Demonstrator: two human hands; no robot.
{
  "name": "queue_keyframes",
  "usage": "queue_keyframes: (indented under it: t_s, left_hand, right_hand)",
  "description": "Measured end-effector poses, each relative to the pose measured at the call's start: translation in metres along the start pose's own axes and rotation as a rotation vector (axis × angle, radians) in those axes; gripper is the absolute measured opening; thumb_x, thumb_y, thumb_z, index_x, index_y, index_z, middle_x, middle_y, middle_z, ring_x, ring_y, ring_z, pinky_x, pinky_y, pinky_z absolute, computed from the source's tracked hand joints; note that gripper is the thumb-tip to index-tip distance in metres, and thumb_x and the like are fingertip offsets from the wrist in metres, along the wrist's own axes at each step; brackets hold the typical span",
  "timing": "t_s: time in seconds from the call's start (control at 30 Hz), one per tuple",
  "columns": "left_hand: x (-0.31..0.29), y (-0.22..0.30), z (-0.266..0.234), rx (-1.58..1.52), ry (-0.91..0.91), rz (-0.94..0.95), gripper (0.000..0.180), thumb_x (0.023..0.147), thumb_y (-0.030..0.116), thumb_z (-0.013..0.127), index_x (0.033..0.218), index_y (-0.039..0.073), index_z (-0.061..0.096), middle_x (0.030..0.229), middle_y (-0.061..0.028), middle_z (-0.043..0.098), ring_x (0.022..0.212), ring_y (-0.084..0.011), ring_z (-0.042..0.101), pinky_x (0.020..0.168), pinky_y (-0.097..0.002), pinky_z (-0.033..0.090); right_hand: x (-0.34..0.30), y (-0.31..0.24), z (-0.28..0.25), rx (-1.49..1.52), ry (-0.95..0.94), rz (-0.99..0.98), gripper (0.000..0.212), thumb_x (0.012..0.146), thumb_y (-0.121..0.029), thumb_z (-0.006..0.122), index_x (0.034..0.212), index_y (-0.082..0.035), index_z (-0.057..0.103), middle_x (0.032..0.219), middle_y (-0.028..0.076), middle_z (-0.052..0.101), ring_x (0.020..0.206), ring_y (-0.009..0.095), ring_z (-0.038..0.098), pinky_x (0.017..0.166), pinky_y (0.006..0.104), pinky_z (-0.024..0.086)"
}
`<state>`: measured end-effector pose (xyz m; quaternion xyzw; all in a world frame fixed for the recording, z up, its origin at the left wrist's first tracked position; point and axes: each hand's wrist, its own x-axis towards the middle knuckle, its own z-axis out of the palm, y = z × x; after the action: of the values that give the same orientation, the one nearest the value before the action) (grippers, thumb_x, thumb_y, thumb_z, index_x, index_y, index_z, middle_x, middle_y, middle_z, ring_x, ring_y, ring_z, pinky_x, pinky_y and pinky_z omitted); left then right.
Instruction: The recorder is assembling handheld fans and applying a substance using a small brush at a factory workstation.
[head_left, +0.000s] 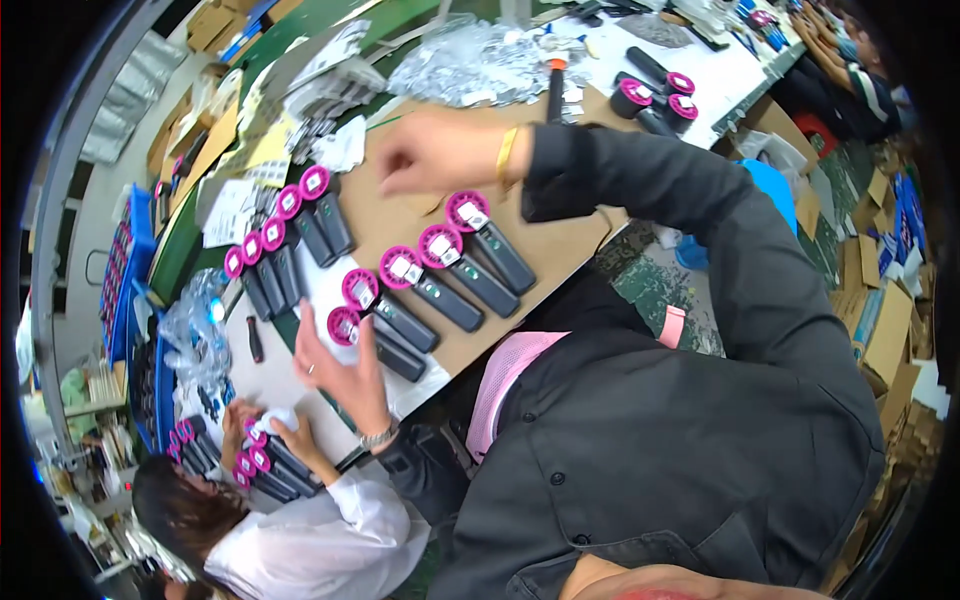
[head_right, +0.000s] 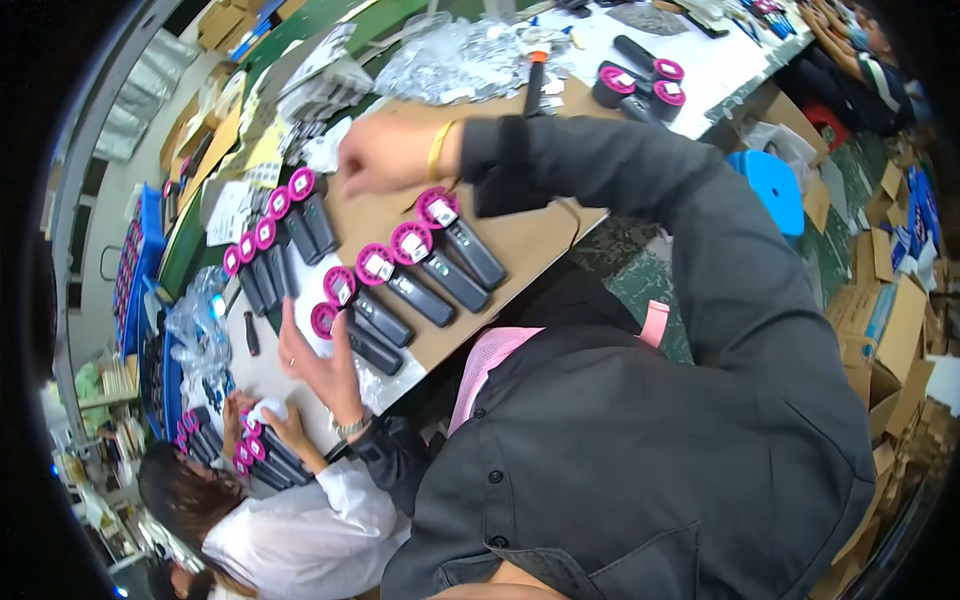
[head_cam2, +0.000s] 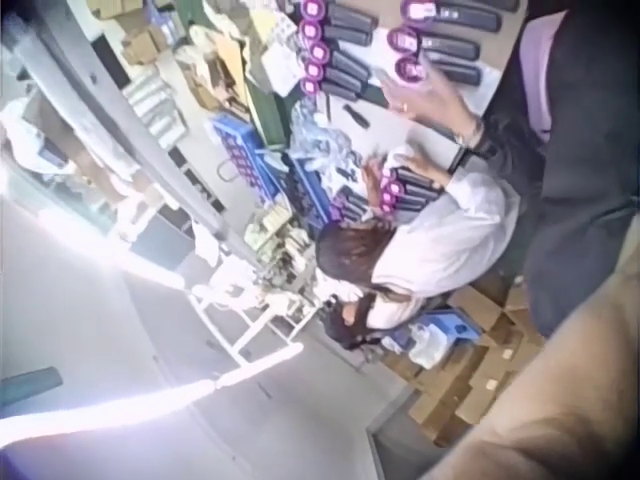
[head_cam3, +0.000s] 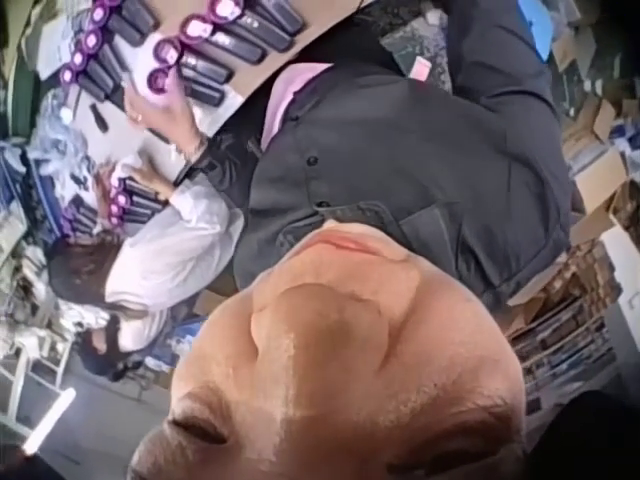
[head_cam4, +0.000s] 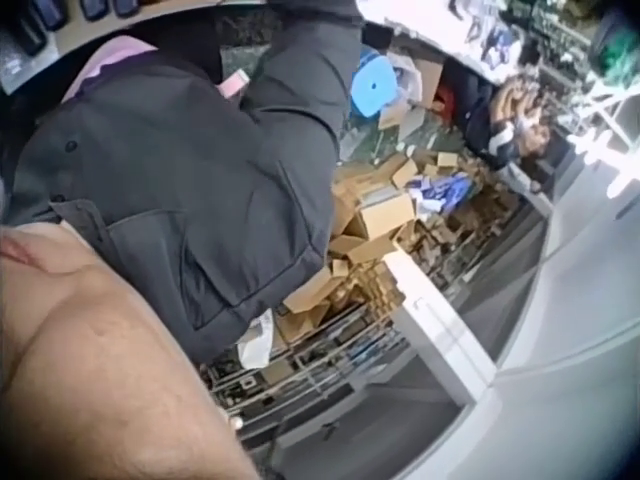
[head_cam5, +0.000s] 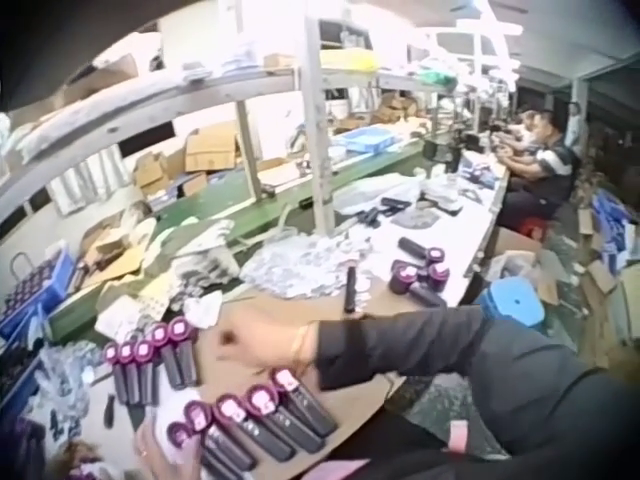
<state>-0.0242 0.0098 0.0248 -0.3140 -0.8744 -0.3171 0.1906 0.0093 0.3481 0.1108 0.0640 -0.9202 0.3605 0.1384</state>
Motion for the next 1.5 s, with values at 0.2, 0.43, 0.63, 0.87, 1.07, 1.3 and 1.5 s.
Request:
queue_keyframes:
  t_s: [0.2,0.43,0.63,0.87,1.07,1.3,1.5]
  left_hand:
    - [-0.006,-0.005,-0.013,-0.02,0.104,-0.095,0.037,0.106,0.019,0.073,0.14,0.003,0.072,0.138,-0.0137,0.075,0.129,-0.0321,0.065,0.116,-0.0449,0.041]
    - [-0.016,-0.003,-0.009,0.026,0.106,-0.128,0.031,0.109,0.02,0.07,0.132,0.001,0.076,0.129,-0.014,0.079,0.122,-0.0317,0.068,0.111,-0.043,0.047]
    - [-0.022,-0.005,-0.009,0.056,0.093,-0.156,0.03,0.11,0.022,0.067,0.13,0.002,0.076,0.129,-0.0108,0.078,0.12,-0.0313,0.065,0.113,-0.0456,0.04]
    - [-0.028,-0.014,-0.002,0.109,0.079,-0.179,0.031,0.111,0.024,0.067,0.131,0.003,0.076,0.129,-0.0111,0.078,0.123,-0.0311,0.065,0.113,-0.0462,0.043]
    - [-0.027,-0.018,0.0,0.104,0.082,-0.189,0.031,0.111,0.024,0.066,0.133,0.004,0.077,0.131,-0.011,0.078,0.125,-0.0318,0.066,0.113,-0.0462,0.044]
    - [-0.047,-0.027,-0.012,0.054,0.108,-0.255,0.035,0.107,0.024,0.071,0.135,0.002,0.074,0.131,-0.0126,0.076,0.124,-0.0331,0.062,0.114,-0.0477,0.04]
    - [-0.03,-0.015,0.01,-0.055,0.05,-0.203,0.065,0.094,0.026,0.085,0.152,0.007,0.061,0.146,-0.0123,0.068,0.138,-0.0308,0.056,0.124,-0.049,0.027]
  right_hand:
    - [-0.123,0.14,-0.126,-0.431,0.301,0.44,0.018,0.088,-0.023,0.079,0.092,-0.005,0.083,0.087,0.019,0.079,0.081,0.037,0.076,0.078,0.0442,0.061]
    - [-0.17,0.202,-0.105,-0.547,0.22,0.604,0.011,0.087,-0.013,0.075,0.09,-0.004,0.082,0.092,0.022,0.078,0.088,0.04,0.077,0.082,0.0473,0.061]
    - [-0.167,0.22,-0.083,-0.634,0.242,0.646,0.015,0.086,-0.012,0.078,0.099,-0.004,0.082,0.099,0.022,0.079,0.095,0.041,0.076,0.086,0.0486,0.061]
    - [-0.17,0.207,-0.09,-0.47,0.271,0.665,0.018,0.082,-0.012,0.083,0.098,-0.004,0.08,0.096,0.019,0.079,0.097,0.04,0.077,0.085,0.0483,0.061]
    - [-0.168,0.219,-0.089,-0.568,0.184,0.715,0.018,0.081,-0.013,0.085,0.094,-0.003,0.079,0.094,0.018,0.079,0.095,0.039,0.077,0.083,0.0476,0.061]
    - [-0.149,0.178,-0.082,-0.463,0.239,0.678,0.015,0.085,-0.012,0.083,0.096,-0.004,0.08,0.096,0.017,0.08,0.09,0.035,0.078,0.081,0.0446,0.061]
    - [-0.085,0.024,-0.087,0.015,0.084,0.204,0.012,0.102,-0.011,0.078,0.106,0.0,0.076,0.091,0.01,0.076,0.078,0.017,0.07,0.074,0.0318,0.058]
